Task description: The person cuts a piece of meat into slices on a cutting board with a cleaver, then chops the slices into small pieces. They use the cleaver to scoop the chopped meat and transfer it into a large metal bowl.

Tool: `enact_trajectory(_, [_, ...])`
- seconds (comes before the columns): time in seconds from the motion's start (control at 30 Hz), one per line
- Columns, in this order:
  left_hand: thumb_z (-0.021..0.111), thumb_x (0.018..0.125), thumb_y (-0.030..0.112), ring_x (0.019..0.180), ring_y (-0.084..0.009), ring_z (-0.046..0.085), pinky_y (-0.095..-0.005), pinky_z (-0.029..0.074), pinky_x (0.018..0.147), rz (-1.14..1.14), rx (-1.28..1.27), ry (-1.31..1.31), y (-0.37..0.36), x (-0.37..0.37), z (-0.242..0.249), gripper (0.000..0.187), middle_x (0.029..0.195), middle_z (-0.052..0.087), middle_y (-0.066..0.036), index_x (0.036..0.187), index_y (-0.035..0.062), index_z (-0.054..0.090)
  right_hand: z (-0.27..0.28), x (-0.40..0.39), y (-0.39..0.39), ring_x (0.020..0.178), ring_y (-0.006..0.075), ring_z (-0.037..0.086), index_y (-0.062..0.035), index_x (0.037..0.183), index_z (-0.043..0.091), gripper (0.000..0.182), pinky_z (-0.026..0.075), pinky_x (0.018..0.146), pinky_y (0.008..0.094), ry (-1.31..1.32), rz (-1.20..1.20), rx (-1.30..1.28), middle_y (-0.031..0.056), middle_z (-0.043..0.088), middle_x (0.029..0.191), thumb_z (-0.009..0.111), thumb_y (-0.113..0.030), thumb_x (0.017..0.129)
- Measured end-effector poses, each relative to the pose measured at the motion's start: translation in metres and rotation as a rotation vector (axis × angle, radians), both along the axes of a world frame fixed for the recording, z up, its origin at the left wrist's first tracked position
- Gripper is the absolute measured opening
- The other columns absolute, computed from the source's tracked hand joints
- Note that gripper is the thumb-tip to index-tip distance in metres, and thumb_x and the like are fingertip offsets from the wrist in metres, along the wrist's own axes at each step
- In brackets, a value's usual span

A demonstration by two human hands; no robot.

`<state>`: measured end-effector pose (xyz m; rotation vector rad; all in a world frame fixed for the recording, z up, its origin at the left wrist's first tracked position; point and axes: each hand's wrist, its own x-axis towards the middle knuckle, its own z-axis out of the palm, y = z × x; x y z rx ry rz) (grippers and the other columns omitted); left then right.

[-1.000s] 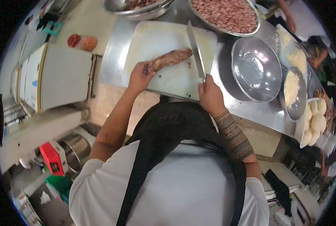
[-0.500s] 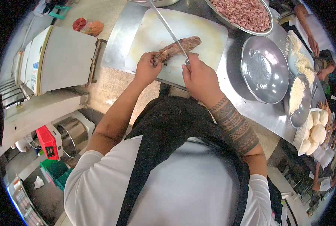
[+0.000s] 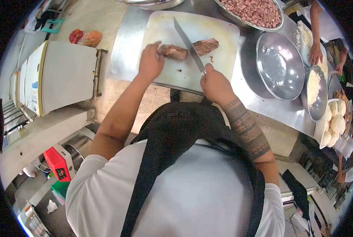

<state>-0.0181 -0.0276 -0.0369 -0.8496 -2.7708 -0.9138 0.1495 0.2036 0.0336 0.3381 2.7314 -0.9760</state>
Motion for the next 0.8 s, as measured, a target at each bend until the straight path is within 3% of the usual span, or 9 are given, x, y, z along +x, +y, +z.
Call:
enact_trajectory(0.1, [0.074,0.086,0.007,0.112,-0.0366,0.067,-0.0449,0.055,0.097,0.064,0.039,-0.091,0.004,-0.036,0.023,0.042,0.122,0.065,-0.022,0.128,0.0041,0.067,0.006,0.021,0.002,0.089,0.0493,0.069,0.003,0.123,0.05,0.033,0.054,0.08,0.0572,-0.021,-0.034,0.022,0.0288,0.071,0.091,0.058,-0.017,0.098])
enact_trajectory(0.2, [0.08,0.086,0.014,0.11,-0.0339,0.068,-0.0434,0.056,0.096,0.064,0.004,-0.488,0.013,-0.041,0.042,0.043,0.121,0.065,-0.022,0.126,0.0064,0.068,0.017,0.037,0.001,0.089,0.0487,0.069,0.0017,0.124,0.051,0.034,0.055,0.078,0.0572,-0.079,-0.061,0.016,0.0274,0.071,0.091,0.059,-0.017,0.098])
enact_trajectory(0.3, [0.085,0.083,0.027,0.11,-0.0396,0.066,-0.045,0.054,0.097,-0.106,-0.014,-0.358,0.016,-0.032,0.031,0.05,0.122,0.063,-0.021,0.124,0.0038,0.069,0.028,0.046,0.0,0.087,0.0476,0.07,-0.0005,0.119,0.051,0.029,0.055,0.077,0.0569,-0.139,-0.059,0.057,0.0256,0.072,0.09,0.06,-0.016,0.097])
enact_trajectory(0.4, [0.087,0.082,0.03,0.11,-0.0402,0.065,-0.0449,0.054,0.099,-0.143,0.056,-0.305,0.021,-0.031,0.022,0.053,0.127,0.059,-0.021,0.126,0.0056,0.069,0.04,0.054,-0.004,0.085,0.0469,0.07,-0.0024,0.112,0.051,0.024,0.055,0.076,0.0569,-0.117,-0.036,0.074,0.0244,0.071,0.087,0.062,-0.015,0.096])
enact_trajectory(0.5, [0.087,0.082,0.03,0.111,-0.0413,0.065,-0.0451,0.054,0.1,-0.104,-0.045,-0.168,0.024,-0.032,0.023,0.054,0.131,0.057,-0.022,0.127,0.008,0.068,0.053,0.06,0.002,0.082,0.0464,0.07,-0.0039,0.108,0.05,0.022,0.054,0.074,0.0569,-0.14,-0.014,0.099,0.0237,0.07,0.084,0.063,-0.016,0.096])
enact_trajectory(0.7, [0.087,0.081,0.029,0.111,-0.0413,0.065,-0.0469,0.056,0.095,-0.134,-0.099,-0.316,0.03,-0.029,0.039,0.057,0.127,0.058,-0.022,0.127,0.0032,0.066,0.064,0.054,0.0,0.08,0.0468,0.068,-0.004,0.11,0.05,0.022,0.054,0.072,0.0574,-0.132,-0.029,0.114,0.0236,0.069,0.08,0.063,-0.015,0.095])
enact_trajectory(0.8, [0.089,0.08,0.032,0.115,-0.0377,0.065,-0.0449,0.053,0.101,-0.095,-0.195,-0.427,0.037,-0.028,0.061,0.063,0.125,0.06,-0.02,0.129,0.0005,0.065,0.069,0.04,0.004,0.081,0.0469,0.068,-0.0031,0.11,0.05,0.022,0.053,0.073,0.0576,-0.13,0.04,0.119,0.0236,0.068,0.08,0.062,-0.014,0.095])
